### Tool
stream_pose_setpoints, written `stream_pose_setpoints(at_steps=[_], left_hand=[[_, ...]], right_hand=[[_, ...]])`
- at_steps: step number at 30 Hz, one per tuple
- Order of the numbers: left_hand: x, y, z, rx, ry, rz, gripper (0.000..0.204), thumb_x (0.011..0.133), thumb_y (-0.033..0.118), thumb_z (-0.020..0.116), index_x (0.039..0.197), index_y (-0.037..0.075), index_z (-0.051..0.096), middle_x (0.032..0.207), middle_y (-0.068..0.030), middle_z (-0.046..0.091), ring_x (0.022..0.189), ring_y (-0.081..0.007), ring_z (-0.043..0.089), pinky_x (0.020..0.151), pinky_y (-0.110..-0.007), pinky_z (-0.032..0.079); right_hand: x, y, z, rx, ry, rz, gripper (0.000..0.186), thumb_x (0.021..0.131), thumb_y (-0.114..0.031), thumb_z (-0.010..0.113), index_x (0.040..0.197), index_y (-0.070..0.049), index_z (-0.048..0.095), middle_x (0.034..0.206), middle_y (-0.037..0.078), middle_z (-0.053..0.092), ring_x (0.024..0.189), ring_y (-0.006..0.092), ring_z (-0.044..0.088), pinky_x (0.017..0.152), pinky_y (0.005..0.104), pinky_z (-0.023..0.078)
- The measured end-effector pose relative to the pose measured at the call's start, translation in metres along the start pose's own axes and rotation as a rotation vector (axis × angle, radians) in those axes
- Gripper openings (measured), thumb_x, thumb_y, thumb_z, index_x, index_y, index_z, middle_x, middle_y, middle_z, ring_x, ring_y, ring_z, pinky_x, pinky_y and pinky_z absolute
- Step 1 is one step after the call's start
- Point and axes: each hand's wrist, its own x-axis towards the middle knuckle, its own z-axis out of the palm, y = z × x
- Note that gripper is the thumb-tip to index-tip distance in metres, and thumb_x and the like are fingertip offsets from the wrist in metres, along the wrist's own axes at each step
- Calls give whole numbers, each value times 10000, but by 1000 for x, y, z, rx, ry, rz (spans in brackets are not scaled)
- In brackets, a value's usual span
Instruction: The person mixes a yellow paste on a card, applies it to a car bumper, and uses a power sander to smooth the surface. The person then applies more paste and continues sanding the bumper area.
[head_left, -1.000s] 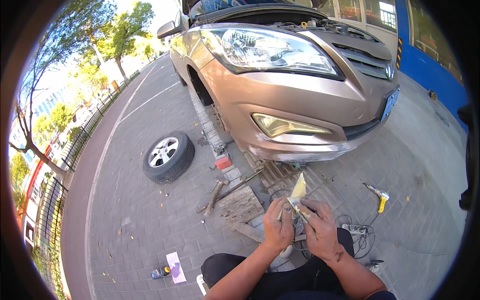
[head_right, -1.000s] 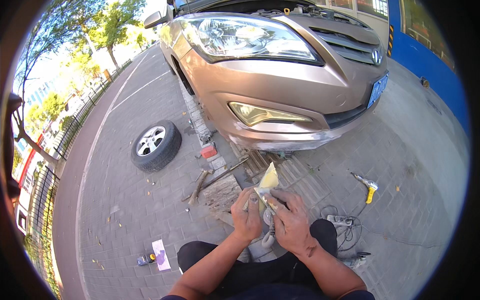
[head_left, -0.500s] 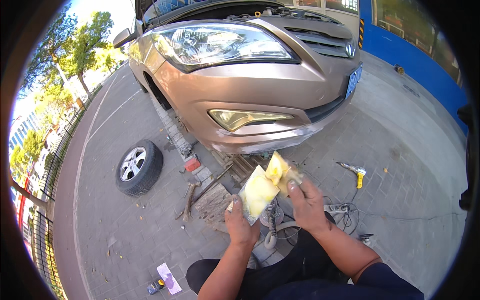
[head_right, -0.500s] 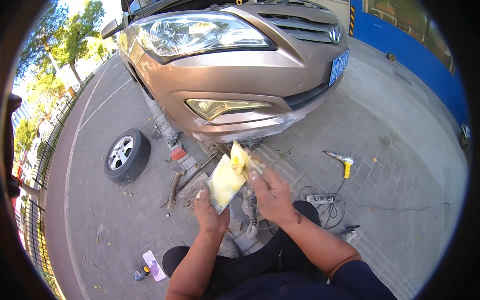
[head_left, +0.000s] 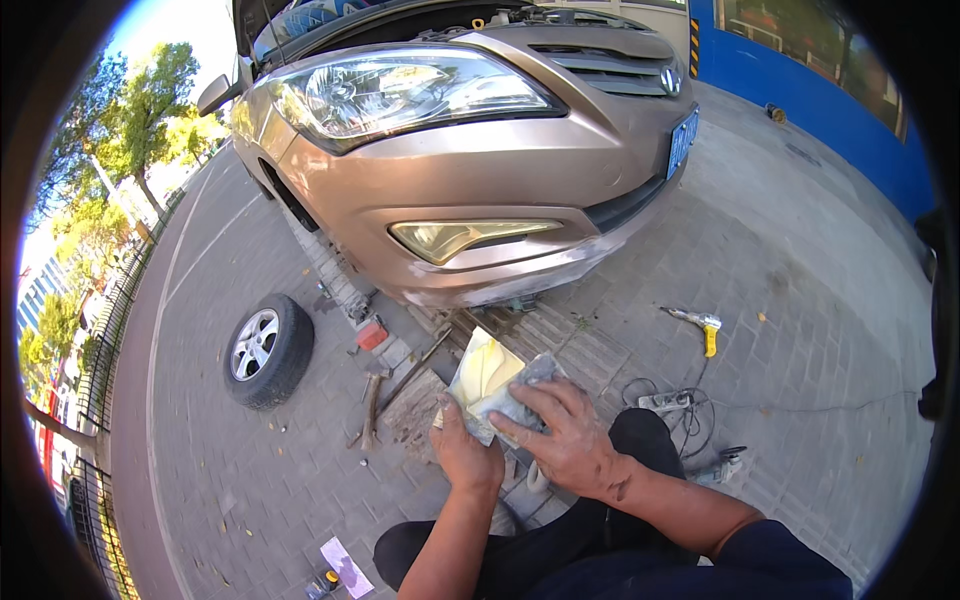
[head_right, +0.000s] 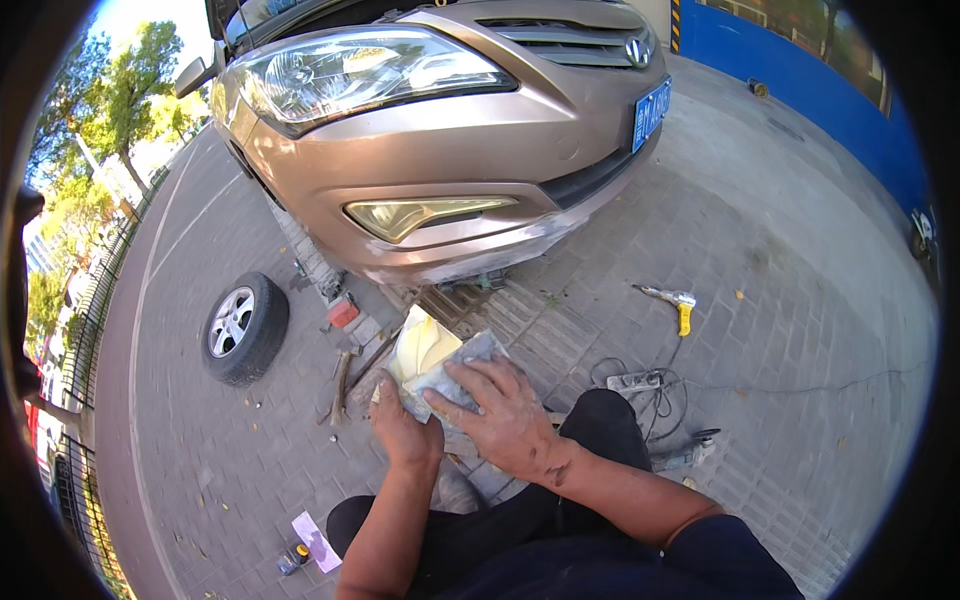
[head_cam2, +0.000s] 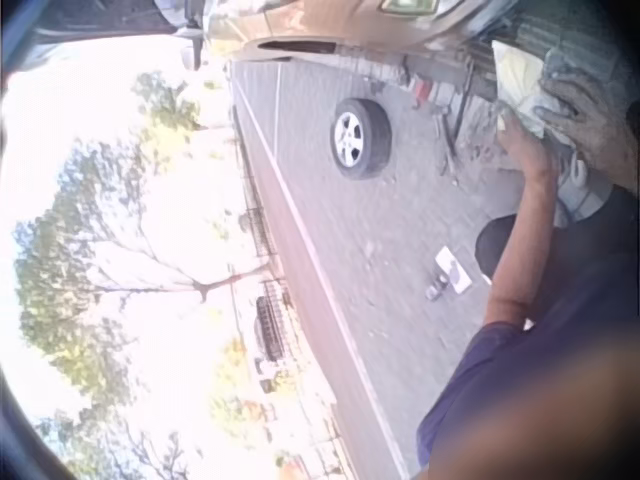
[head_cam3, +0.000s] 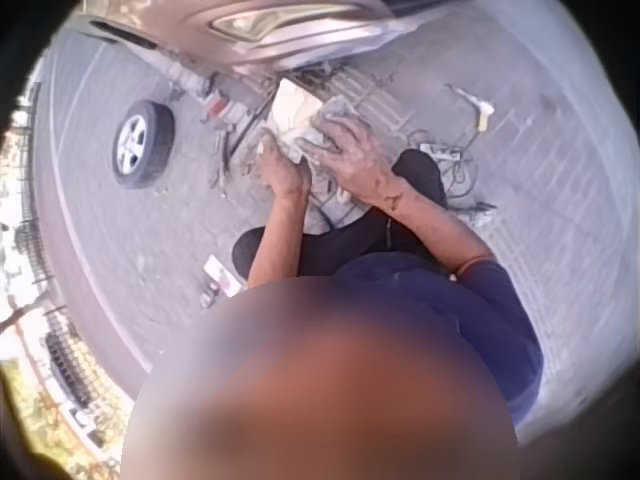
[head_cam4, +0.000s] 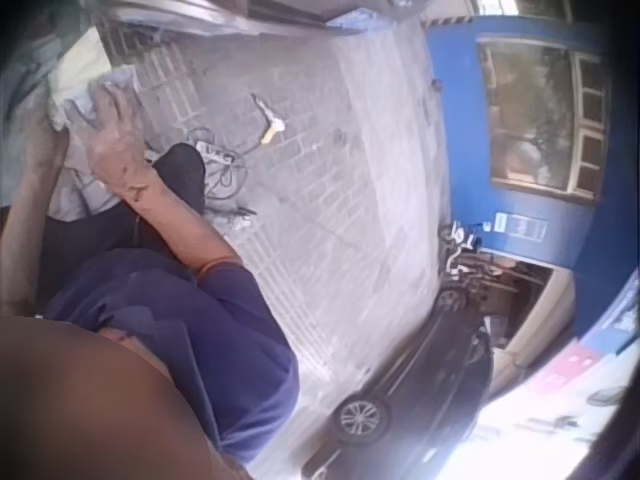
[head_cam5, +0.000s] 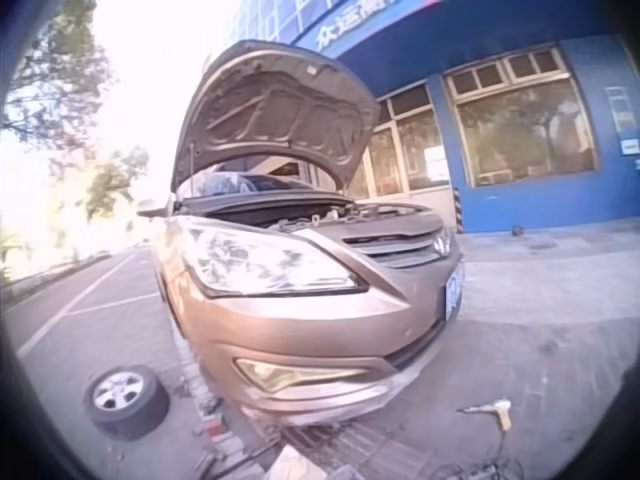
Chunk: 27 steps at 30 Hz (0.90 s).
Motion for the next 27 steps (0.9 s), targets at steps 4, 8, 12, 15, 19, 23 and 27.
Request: stream_pose_setpoints(at_steps=[4,8,12,15,19,23,27], left_hand=[[17,11,-12,76,-49,106,420,1193,311,529,1333,-65,650,1241,-169,756,1077,-272,764,961,-393,603],[-5,20,-6,883,-201,437,428,1179,282,548,1235,-106,720,1145,-177,766,1001,-270,735,895,-373,557],[-11,4,6,905,-251,793,486,1180,333,537,1222,-112,729,1024,-167,775,920,-215,699,832,-368,543],[-6,5,3,872,-212,584,435,1184,273,517,1197,-109,727,1065,-186,766,951,-250,716,861,-361,549],[1,8,-7,563,-62,368,421,1188,290,539,1201,-81,738,1102,-168,773,1005,-244,740,882,-350,564],[4,3,-5,53,14,28,391,1169,321,604,1292,-45,663,1212,-163,761,1082,-263,764,925,-412,621],[-4,-9,-2,-13,18,-195,371,1148,236,557,1392,-36,625,1396,-166,720,1260,-300,727,1086,-468,579]], right_hand=[[-10,1,-2,286,-62,114,517,913,-6,694,1414,-125,746,1361,169,711,1207,382,689,1028,469,555],[12,14,-21,387,155,331,380,974,8,671,1348,-6,738,1267,202,748,1163,429,711,1014,465,561],[8,11,2,367,109,232,453,941,23,673,1386,-33,734,1327,186,726,1212,408,686,1040,469,555],[-12,10,12,323,-3,126,517,920,40,673,1424,-64,724,1347,147,720,1234,380,676,1059,489,546],[-16,25,2,450,-61,127,451,952,16,680,1397,-37,733,1320,143,733,1199,366,702,1064,428,548],[4,39,-12,889,281,587,296,1095,-69,623,1358,29,717,1264,136,756,1192,247,703,1054,382,539],[16,32,-5,822,290,504,341,1140,-146,609,1408,55,672,1276,180,746,1145,248,721,976,378,561]])
